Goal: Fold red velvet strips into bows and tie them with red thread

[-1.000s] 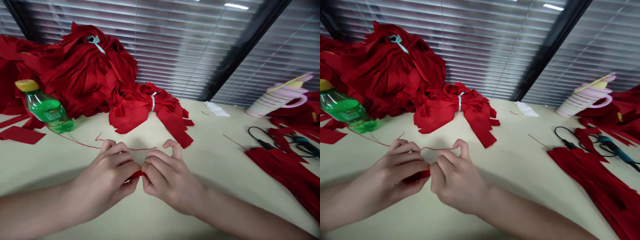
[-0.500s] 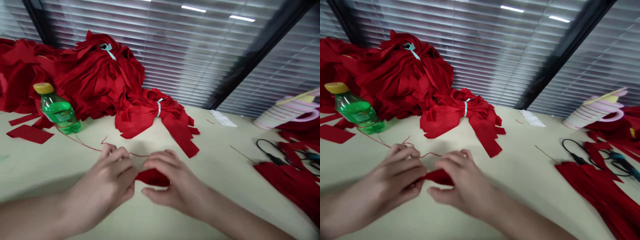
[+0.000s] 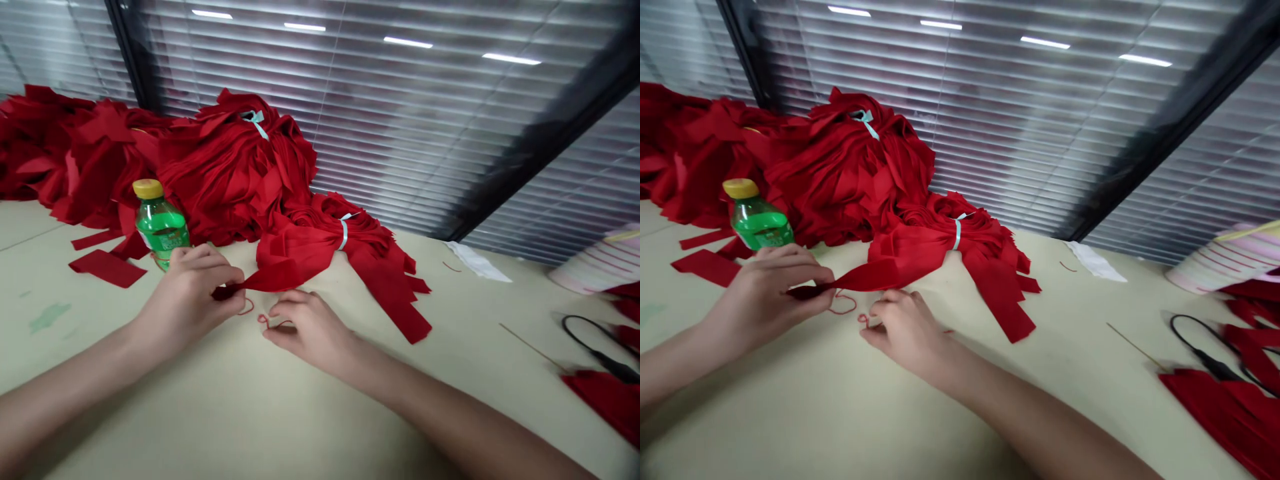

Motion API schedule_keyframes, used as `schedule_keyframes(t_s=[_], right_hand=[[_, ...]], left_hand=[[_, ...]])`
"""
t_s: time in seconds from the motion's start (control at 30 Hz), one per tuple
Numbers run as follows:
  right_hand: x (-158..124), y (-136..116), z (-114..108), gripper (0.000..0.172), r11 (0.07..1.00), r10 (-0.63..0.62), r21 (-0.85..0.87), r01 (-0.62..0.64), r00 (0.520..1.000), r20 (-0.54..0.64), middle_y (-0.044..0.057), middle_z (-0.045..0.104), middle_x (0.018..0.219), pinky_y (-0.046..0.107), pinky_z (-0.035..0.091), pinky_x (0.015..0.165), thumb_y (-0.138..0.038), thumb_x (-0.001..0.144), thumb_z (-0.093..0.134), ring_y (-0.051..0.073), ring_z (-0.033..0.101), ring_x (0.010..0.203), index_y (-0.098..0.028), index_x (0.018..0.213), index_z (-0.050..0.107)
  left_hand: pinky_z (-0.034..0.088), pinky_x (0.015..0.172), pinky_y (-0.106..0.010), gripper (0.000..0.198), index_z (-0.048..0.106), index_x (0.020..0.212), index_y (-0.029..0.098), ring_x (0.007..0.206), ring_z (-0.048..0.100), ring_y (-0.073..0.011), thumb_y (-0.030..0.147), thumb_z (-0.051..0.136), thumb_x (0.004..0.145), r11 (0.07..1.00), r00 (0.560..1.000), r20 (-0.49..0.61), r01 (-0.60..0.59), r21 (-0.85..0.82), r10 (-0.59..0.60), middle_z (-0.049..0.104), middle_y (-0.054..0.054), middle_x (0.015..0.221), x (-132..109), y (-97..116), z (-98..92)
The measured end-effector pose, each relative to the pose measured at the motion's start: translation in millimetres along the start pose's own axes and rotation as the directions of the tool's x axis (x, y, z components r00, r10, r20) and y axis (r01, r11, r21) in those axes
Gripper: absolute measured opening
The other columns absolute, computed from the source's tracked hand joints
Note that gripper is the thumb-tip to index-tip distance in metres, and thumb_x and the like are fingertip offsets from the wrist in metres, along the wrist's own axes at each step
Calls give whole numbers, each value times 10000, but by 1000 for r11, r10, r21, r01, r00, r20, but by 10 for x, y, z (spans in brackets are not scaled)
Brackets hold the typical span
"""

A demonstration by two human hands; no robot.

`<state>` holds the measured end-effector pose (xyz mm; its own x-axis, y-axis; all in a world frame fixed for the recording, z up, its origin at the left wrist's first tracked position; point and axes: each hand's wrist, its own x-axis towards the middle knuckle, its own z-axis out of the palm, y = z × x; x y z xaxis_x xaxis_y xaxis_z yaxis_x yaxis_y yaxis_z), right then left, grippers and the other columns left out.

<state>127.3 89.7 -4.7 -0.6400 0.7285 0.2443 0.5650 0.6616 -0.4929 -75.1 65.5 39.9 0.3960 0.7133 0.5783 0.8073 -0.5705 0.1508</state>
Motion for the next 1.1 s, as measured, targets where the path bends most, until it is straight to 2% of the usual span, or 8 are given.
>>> schedule_keyframes(t_s=[0.1,0.2,0.33,0.43,0.57,0.73,0.9,1.1], right_hand=[[24,-65,158,164,993,-57,-101,61,998,39,47,644,807,328,439,757,-131,879,503,160,589,767,-130,801,648],[-54,-141,127,195,988,-79,-131,84,996,46,72,625,824,371,426,768,-92,891,418,183,563,793,-117,809,593],[-180,-322,-221,168,979,33,204,-19,997,-65,35,588,763,293,445,665,-196,914,403,151,551,733,-164,776,493],[-126,-473,-439,195,834,241,531,-150,965,-106,-15,562,635,218,413,503,-290,913,428,104,509,562,-187,749,457],[95,-568,-353,207,657,401,727,-202,909,-110,-70,461,474,171,305,365,-352,867,497,71,403,403,-183,748,497],[262,-540,-113,174,702,408,696,-150,886,-220,-66,449,464,174,298,375,-310,793,572,64,399,401,-160,704,577],[276,-508,-53,162,748,392,656,-104,867,-309,-17,572,593,186,371,390,-313,775,576,77,486,429,-164,714,591],[284,-466,1,98,879,289,474,-62,858,-424,-13,614,592,182,411,455,-213,757,584,92,561,491,-170,669,594]], left_hand=[[293,660,-328,111,571,694,188,684,485,-164,192,522,794,1000,1000,25,17,1,-17,585,13,624,-4,23,29],[291,665,-324,130,582,692,178,674,478,-159,177,514,803,1000,1000,20,21,-6,-21,578,12,616,-13,41,35],[288,662,-319,129,597,695,168,668,480,-159,148,525,800,1000,1000,-15,-16,5,16,586,11,612,-36,65,74],[284,653,-316,135,602,681,172,655,477,-155,137,537,794,999,996,-84,-29,14,31,583,21,596,-51,89,136],[306,650,-313,116,593,687,171,643,486,-151,133,549,787,998,984,-176,-1,-56,-9,574,22,589,-50,110,196],[318,638,-307,111,555,686,173,624,488,-146,129,557,788,997,960,-281,-7,-71,-13,540,29,584,-45,108,212],[325,655,-293,136,453,783,179,644,526,-127,103,566,770,998,945,-326,10,-70,-32,561,41,685,-50,109,224],[321,665,-312,83,502,824,189,668,514,-145,129,559,811,999,967,-254,-11,-34,2,604,26,701,-64,97,224]])
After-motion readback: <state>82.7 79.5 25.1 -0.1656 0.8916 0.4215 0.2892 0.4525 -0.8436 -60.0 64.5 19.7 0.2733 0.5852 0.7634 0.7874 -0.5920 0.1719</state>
